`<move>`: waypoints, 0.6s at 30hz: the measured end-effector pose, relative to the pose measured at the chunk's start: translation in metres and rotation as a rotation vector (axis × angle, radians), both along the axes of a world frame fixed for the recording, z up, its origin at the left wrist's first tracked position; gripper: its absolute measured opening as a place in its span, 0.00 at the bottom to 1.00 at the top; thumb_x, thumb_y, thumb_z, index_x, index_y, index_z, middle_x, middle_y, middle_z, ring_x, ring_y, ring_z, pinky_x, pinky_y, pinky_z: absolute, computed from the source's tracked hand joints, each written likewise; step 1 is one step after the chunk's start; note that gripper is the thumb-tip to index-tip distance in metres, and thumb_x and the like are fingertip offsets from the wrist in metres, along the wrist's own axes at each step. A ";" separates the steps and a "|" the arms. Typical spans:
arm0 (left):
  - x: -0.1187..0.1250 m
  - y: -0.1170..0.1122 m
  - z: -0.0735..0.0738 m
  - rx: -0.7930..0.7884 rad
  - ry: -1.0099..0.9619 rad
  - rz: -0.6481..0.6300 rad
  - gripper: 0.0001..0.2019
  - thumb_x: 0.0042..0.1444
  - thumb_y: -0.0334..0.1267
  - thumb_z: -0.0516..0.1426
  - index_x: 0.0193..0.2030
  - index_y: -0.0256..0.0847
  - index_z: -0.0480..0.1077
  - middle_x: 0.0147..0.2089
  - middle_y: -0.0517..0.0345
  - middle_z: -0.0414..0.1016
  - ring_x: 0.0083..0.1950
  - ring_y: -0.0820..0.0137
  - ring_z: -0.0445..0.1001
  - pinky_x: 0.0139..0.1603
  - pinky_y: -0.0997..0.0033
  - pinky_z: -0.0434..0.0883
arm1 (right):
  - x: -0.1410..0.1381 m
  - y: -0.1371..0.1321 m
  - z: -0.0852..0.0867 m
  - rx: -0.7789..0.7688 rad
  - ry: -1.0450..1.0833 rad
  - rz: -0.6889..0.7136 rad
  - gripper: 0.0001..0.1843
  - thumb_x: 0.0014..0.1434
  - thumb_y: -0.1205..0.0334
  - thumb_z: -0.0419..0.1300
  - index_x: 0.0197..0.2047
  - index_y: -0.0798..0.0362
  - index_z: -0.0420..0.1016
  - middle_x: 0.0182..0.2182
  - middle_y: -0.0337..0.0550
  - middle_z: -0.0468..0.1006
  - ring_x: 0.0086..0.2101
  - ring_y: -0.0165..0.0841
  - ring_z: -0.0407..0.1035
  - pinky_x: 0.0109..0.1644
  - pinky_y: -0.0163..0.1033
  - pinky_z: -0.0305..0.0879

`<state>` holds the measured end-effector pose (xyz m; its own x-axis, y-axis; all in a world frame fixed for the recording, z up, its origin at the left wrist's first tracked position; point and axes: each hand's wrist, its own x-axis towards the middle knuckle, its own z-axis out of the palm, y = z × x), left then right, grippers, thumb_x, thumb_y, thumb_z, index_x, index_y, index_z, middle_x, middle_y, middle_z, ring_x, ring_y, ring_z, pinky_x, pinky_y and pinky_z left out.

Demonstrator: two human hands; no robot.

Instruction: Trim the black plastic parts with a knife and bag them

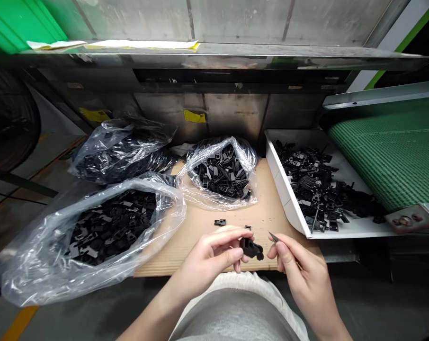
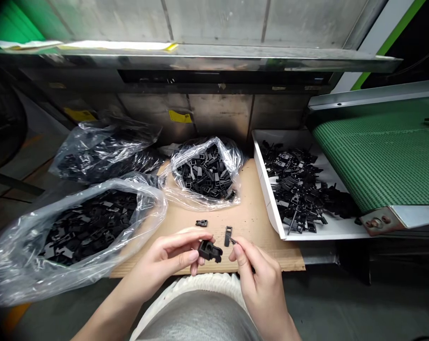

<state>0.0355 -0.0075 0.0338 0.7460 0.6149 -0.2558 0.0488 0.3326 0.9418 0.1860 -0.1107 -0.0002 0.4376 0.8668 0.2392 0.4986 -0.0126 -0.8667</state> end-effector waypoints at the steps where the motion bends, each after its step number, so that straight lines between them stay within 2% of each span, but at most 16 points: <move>1: 0.000 0.000 -0.001 -0.010 -0.005 0.009 0.10 0.50 0.31 0.56 0.40 0.39 0.73 0.40 0.55 0.70 0.27 0.76 0.69 0.31 0.74 0.68 | -0.001 0.000 0.000 -0.019 0.032 0.009 0.10 0.59 0.62 0.50 0.38 0.53 0.71 0.23 0.39 0.72 0.21 0.27 0.64 0.27 0.32 0.64; 4: 0.001 -0.001 -0.003 -0.010 -0.025 0.082 0.09 0.53 0.32 0.54 0.39 0.35 0.73 0.28 0.56 0.72 0.27 0.74 0.70 0.32 0.74 0.68 | -0.006 0.001 0.001 -0.083 0.192 0.012 0.13 0.59 0.58 0.50 0.41 0.54 0.70 0.24 0.40 0.72 0.19 0.26 0.62 0.23 0.31 0.62; 7: 0.001 -0.002 -0.007 0.006 -0.043 0.131 0.09 0.53 0.32 0.54 0.39 0.33 0.72 0.26 0.56 0.72 0.27 0.73 0.70 0.32 0.74 0.68 | -0.008 0.003 0.004 -0.112 0.234 0.058 0.14 0.59 0.57 0.48 0.42 0.54 0.70 0.26 0.41 0.72 0.22 0.28 0.64 0.23 0.31 0.63; 11: 0.000 -0.002 -0.008 0.070 -0.073 0.124 0.09 0.53 0.32 0.54 0.39 0.35 0.73 0.30 0.57 0.69 0.27 0.75 0.70 0.31 0.74 0.68 | 0.001 0.002 0.013 -0.034 -0.154 0.260 0.13 0.60 0.64 0.47 0.43 0.55 0.70 0.28 0.44 0.72 0.31 0.32 0.66 0.32 0.36 0.64; 15: 0.000 0.002 -0.005 0.133 -0.089 0.061 0.08 0.54 0.34 0.53 0.35 0.36 0.73 0.31 0.58 0.66 0.23 0.78 0.67 0.28 0.76 0.68 | 0.013 0.001 0.026 0.006 -0.530 0.396 0.11 0.58 0.66 0.50 0.42 0.55 0.72 0.22 0.42 0.69 0.24 0.30 0.60 0.26 0.36 0.57; 18: 0.002 0.005 -0.002 0.169 -0.087 0.034 0.08 0.54 0.35 0.53 0.33 0.35 0.73 0.32 0.58 0.64 0.23 0.79 0.67 0.27 0.76 0.68 | 0.015 0.002 0.034 0.023 -0.592 0.418 0.11 0.58 0.66 0.50 0.38 0.56 0.73 0.20 0.41 0.67 0.22 0.29 0.58 0.25 0.35 0.55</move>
<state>0.0370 -0.0025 0.0321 0.7388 0.6689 -0.0821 -0.0443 0.1697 0.9845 0.2009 -0.1084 0.0335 -0.1376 0.9252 0.3536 0.8436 0.2966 -0.4477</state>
